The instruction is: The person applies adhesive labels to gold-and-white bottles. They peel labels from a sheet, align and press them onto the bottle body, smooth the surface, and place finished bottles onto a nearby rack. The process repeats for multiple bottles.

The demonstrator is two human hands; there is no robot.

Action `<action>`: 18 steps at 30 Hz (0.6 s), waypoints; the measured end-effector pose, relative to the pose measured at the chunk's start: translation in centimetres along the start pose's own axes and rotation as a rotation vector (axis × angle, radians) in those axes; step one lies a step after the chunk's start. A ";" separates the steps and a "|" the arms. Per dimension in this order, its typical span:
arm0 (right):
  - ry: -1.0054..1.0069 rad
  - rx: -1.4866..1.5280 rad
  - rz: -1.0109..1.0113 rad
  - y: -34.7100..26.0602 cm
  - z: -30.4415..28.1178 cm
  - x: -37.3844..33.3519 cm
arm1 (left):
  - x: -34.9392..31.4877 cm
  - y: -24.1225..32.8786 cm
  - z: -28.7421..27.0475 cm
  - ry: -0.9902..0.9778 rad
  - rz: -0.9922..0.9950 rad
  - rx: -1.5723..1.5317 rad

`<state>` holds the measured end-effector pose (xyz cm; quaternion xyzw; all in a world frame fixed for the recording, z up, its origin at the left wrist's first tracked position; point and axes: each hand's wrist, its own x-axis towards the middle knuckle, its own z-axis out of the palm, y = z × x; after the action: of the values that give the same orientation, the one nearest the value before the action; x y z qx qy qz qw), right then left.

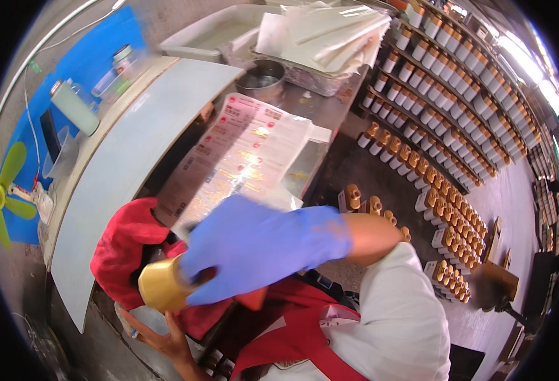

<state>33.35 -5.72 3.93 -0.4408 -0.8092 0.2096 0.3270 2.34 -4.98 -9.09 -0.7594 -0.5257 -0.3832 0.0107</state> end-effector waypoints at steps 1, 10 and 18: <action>0.028 -0.012 0.112 0.7 -0.7 -2.9 | 0.4 1.0 0.2 -0.023 -0.006 -0.023; 0.283 -0.593 1.075 4.8 -12.0 -25.2 | 1.4 7.1 2.3 -0.112 0.185 0.071; 0.363 -0.662 1.674 25.6 -10.7 -51.9 | 0.6 11.4 4.4 -0.249 0.245 0.322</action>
<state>76.32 -35.90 -22.56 -0.9803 -0.1809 0.0630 0.0477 14.13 -7.75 -7.42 -0.8475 -0.4811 -0.1937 0.1130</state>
